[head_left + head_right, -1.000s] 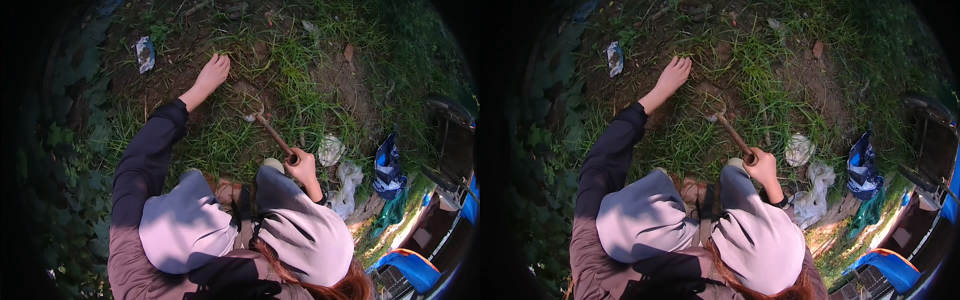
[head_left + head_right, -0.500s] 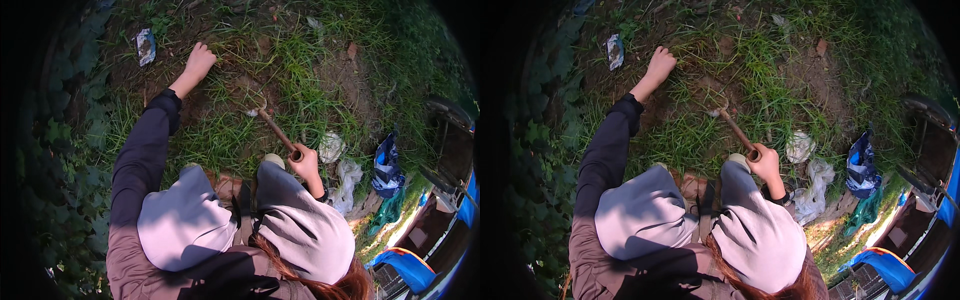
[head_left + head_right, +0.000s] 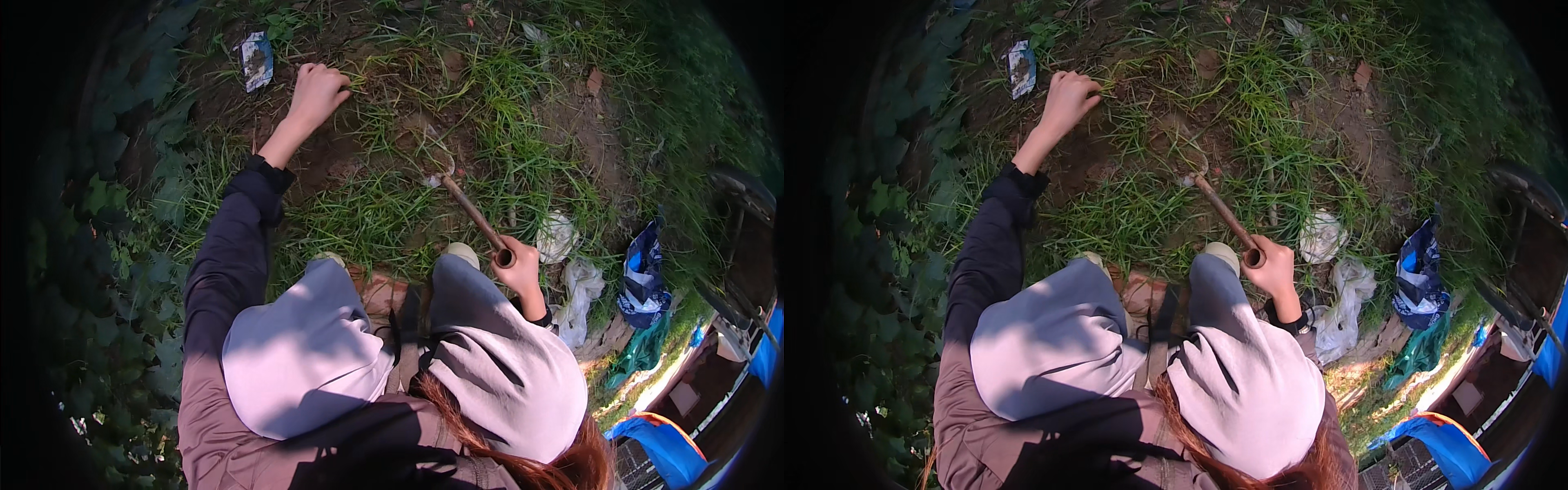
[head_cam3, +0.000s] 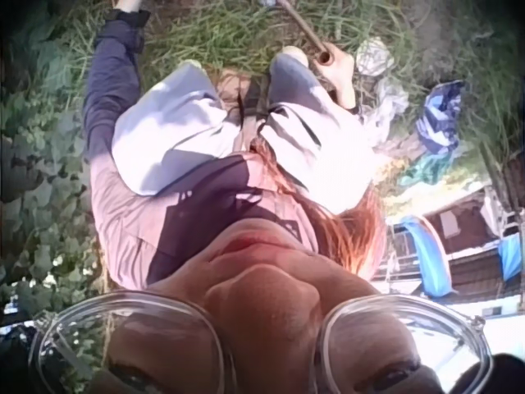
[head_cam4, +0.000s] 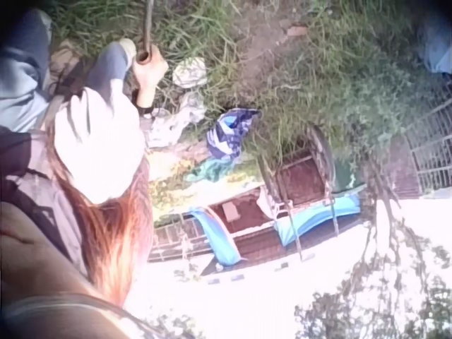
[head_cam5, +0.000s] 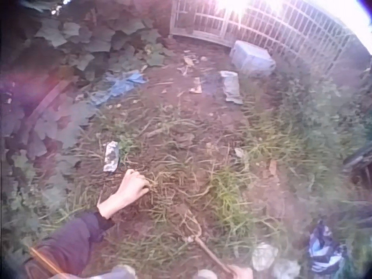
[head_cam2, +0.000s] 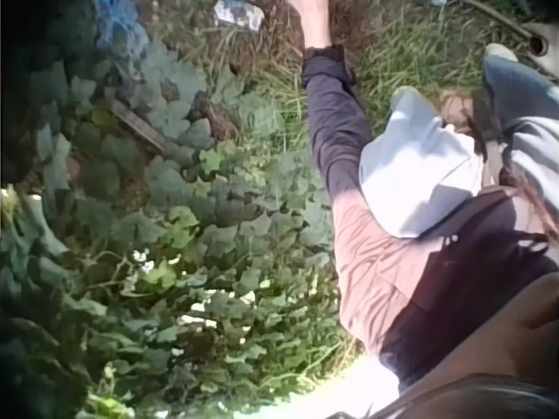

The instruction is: The person pulls grass and weeds from the soil by hand and using a hand hoe.

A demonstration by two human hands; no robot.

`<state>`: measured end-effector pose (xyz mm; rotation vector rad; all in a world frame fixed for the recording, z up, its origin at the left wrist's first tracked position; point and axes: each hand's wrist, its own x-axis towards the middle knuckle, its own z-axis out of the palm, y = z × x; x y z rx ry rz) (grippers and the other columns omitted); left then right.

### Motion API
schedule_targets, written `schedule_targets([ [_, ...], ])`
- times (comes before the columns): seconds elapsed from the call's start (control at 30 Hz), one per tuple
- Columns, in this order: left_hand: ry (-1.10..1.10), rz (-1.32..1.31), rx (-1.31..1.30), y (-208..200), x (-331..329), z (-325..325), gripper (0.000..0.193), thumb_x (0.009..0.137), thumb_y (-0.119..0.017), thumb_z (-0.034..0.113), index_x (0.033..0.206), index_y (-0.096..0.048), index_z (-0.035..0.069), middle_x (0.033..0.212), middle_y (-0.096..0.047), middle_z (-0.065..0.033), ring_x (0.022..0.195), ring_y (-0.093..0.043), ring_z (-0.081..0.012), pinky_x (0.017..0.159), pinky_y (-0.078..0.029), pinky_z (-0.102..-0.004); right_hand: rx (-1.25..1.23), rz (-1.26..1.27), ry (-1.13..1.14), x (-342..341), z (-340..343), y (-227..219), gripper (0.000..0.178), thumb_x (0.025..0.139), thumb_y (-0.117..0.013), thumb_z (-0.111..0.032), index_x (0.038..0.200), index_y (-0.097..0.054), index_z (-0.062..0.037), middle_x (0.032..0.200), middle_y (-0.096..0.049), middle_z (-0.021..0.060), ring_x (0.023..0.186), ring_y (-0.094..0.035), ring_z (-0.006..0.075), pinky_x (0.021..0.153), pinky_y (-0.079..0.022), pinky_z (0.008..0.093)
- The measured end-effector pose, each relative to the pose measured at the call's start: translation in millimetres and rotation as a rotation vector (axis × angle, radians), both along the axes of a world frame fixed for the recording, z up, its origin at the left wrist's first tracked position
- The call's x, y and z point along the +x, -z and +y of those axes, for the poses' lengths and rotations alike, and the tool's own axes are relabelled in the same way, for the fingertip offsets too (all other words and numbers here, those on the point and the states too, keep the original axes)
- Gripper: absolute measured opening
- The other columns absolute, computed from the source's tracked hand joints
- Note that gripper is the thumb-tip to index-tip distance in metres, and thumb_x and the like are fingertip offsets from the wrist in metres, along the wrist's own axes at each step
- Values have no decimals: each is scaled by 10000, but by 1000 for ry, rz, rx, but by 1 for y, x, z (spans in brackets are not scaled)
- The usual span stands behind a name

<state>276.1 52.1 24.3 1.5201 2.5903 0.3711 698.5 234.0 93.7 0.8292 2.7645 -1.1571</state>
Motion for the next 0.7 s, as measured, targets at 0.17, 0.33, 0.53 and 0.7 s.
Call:
schedule_targets([
  [0.17,167,295,-37,37,50,0,131,785,-598,142,869,-643,51,798,-528,-39,846,-513,-211,858,-382,-352,-55,-56,48,7,-7,10,295,620,-667,-147,890,-669,-29,624,-595,160,560,-612,314,547,-492,349],
  [0.33,169,405,-139,33,76,0,394,861,-542,354,980,-605,-17,877,-509,-66,891,-470,-211,881,-362,-349,-29,-48,74,-3,-14,3,279,636,-662,-152,885,-672,-27,619,-584,181,557,-605,331,546,-489,365],
  [0.53,182,287,-398,20,77,2,378,812,-603,355,960,-606,7,921,-504,-80,917,-482,-218,861,-358,-343,-12,-54,71,-1,-19,4,277,636,-663,-156,881,-670,-27,613,-582,181,554,-604,331,545,-488,369],
  [0.7,233,345,-229,47,65,-5,63,665,-616,150,638,-618,93,784,-518,-35,834,-502,-197,795,-376,-331,-7,-45,68,2,-20,8,289,624,-673,-154,885,-667,-30,622,-591,173,562,-611,328,548,-493,360],
])
